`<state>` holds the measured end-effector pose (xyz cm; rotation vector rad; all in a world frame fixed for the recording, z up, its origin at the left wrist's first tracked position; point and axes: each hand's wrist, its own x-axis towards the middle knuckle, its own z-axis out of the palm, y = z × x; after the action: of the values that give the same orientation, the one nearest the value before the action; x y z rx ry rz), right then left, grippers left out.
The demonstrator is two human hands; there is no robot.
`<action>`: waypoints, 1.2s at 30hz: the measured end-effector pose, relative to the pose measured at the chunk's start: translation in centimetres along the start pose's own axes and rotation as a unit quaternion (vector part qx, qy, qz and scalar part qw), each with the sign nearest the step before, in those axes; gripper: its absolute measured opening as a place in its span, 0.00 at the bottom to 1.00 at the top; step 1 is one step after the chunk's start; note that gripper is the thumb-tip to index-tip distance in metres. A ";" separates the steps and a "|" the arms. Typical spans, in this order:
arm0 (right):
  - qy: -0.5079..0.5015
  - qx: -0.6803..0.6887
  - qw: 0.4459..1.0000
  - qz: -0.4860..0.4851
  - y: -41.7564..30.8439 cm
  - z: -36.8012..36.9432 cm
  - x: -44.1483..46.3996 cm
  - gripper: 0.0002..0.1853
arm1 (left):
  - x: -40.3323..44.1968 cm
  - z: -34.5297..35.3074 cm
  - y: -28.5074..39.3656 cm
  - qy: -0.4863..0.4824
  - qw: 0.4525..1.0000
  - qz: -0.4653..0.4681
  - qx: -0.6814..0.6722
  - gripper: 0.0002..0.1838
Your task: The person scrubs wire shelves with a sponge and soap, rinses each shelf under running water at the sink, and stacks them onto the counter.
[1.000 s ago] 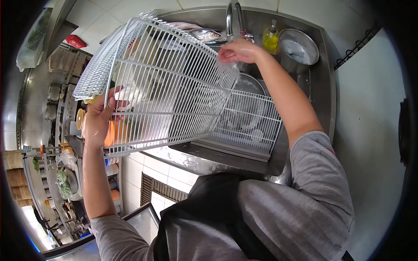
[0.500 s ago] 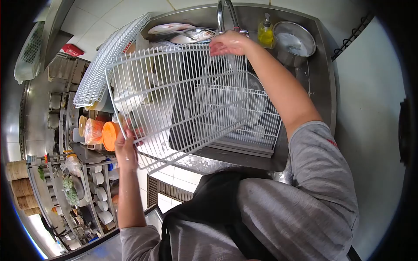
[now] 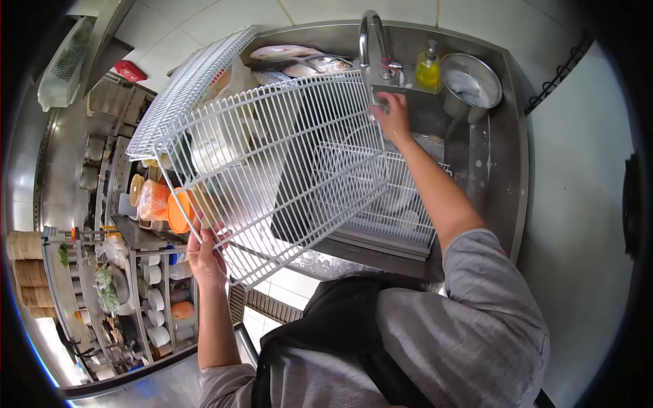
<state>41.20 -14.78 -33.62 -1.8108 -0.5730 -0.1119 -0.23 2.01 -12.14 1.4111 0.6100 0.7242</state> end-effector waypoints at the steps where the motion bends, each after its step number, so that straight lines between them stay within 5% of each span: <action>1: 0.091 -0.104 0.988 -0.075 0.7 0.1 -0.5 0.27 | -0.2 -0.3 0.1 0.006 1.000 0.007 -0.001 0.24; 3: 0.089 -0.075 0.993 -0.035 2.1 1.4 -1.5 0.26 | -0.5 -0.4 0.1 0.030 0.999 0.011 -0.016 0.24; 4: -0.041 0.110 0.976 0.183 2.1 1.6 -1.8 0.25 | -0.5 -0.5 0.1 0.053 0.998 0.014 -0.034 0.24; 5: -0.171 0.282 0.863 0.382 2.1 1.7 -1.8 0.25 | -0.3 -0.6 -0.1 0.055 0.998 0.021 -0.038 0.24; 11: -0.251 0.197 0.904 0.283 -0.7 -1.7 -1.0 0.20 | -0.4 -2.9 -2.4 0.084 0.989 -0.089 -0.083 0.24; 15: -0.281 0.260 0.866 0.322 -1.6 -6.3 -2.3 0.14 | -1.2 -4.0 -4.4 0.127 0.973 -0.179 -0.067 0.20; 21: -0.248 0.282 0.862 0.341 -6.6 -15.3 -1.7 0.15 | 1.0 -1.4 -9.8 0.052 0.964 -0.259 0.022 0.14; 27: -0.120 0.118 0.936 0.310 -10.5 -21.9 -1.0 0.16 | 6.4 3.7 -17.2 -0.055 0.966 -0.250 0.024 0.08; 36: 0.057 -0.009 0.942 0.331 -17.7 -26.2 -7.1 0.24 | 14.4 14.1 -26.3 -0.160 0.961 -0.219 -0.060 0.13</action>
<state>32.84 -37.66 -12.23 -1.9099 0.1384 0.2365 22.06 3.37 -36.67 1.1896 0.5851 0.1710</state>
